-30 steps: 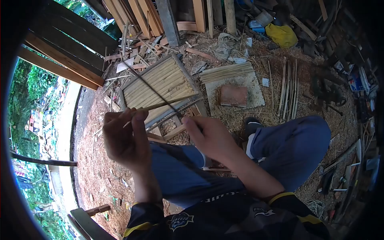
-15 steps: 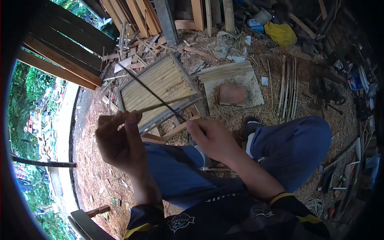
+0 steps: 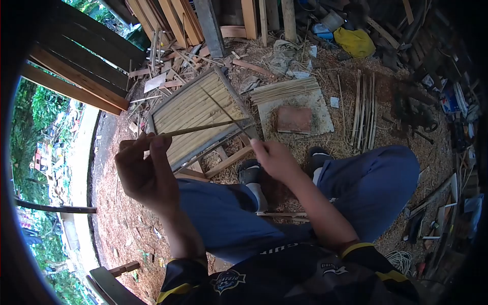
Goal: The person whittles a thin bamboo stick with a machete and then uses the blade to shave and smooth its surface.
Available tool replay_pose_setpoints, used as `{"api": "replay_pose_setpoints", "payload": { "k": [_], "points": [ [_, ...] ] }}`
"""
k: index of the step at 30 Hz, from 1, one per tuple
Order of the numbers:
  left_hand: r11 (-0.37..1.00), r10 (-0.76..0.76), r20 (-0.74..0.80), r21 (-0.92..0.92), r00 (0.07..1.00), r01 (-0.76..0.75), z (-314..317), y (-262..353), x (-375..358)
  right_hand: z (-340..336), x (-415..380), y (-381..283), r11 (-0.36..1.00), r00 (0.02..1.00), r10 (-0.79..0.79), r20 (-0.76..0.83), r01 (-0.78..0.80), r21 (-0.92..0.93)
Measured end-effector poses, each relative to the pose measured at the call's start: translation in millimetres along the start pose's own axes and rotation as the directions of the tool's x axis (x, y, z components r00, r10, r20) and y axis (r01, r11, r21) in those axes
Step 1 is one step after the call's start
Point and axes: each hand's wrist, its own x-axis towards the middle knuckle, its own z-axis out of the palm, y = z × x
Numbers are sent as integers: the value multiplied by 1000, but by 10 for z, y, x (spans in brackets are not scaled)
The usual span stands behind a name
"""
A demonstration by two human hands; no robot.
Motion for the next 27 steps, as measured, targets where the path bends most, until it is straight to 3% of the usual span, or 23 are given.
{"api": "replay_pose_setpoints", "payload": {
  "k": [6, 9, 12, 15, 21, 24, 27],
  "points": [
    [1000, 20, 40, 22, 999, -21, -7, 0, 1, -29, -157, -190, 992, 990, -123, 70, 120, 42],
    [999, -8, -4, 51, 1000, 8, -2, 23, 27, -22, 46, 129, 992, 992, 118, 42, -116, -41],
    [999, 33, 17, 42, 999, -34, 45, 38, 49, -94, 65, 271, 995, 999, 39, -8, -40, -89],
    [999, 16, 39, 46, 999, -18, 4, 5, 0, -41, -45, 62, 995, 995, -99, -5, 99, -3],
    [1000, 5, 39, 16, 999, -6, -39, -60, 77, -120, 174, 495, 988, 992, 126, 1, -125, -94],
    [999, -19, 60, 51, 998, 15, -66, -30, 17, -78, 92, 364, 997, 999, 43, 33, -41, -58],
    [998, -34, 21, 62, 999, 33, -46, -32, 84, -26, 183, 472, 990, 994, 103, -30, -106, -96]
  ]
}}
